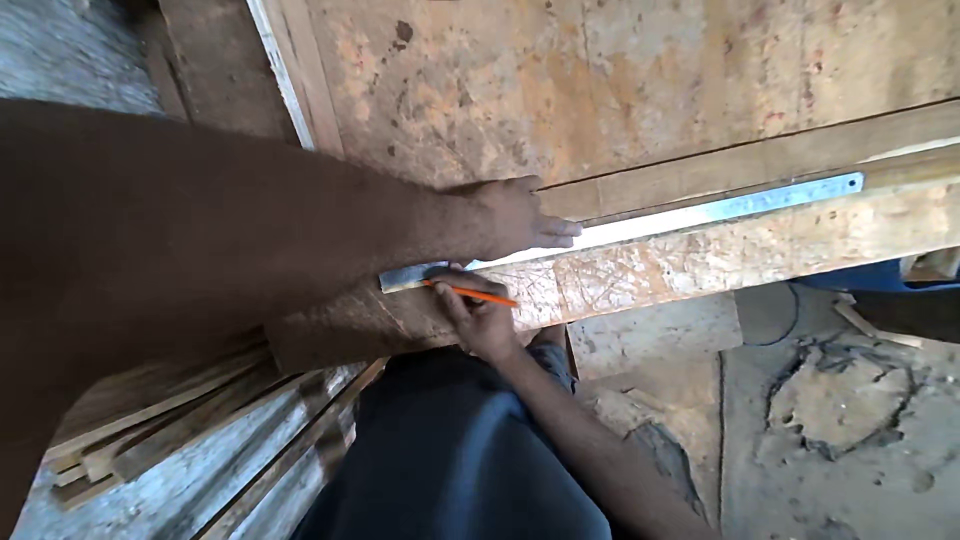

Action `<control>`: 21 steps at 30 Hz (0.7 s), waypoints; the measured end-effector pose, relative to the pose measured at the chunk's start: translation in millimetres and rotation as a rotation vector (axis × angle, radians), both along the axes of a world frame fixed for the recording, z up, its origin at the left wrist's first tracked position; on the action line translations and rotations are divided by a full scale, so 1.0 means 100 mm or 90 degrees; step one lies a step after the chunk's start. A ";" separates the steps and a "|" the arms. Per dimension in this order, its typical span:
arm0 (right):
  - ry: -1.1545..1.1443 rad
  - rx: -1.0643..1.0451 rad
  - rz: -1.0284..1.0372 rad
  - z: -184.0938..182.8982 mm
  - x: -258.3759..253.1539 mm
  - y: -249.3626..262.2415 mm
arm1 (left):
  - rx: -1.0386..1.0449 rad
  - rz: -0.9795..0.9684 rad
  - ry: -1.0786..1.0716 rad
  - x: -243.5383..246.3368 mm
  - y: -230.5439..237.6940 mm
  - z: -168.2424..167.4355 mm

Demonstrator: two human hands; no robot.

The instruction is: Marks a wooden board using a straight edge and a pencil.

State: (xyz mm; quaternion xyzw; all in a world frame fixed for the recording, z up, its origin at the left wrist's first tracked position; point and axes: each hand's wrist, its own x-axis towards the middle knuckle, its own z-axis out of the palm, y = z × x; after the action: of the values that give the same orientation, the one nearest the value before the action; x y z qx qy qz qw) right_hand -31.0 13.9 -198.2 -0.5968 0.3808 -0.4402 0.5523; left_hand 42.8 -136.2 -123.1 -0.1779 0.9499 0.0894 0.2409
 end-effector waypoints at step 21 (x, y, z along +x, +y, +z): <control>-0.020 -0.021 0.070 -0.07 0.02 -0.03 | -0.025 0.005 -0.024 -0.02 0.03 0.01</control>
State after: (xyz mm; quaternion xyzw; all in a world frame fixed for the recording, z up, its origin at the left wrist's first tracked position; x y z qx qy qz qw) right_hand -29.2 10.6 -204.9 -0.6190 0.3315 -0.4242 0.5718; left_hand 41.2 -132.7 -121.9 -0.1880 0.9462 0.0680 0.2546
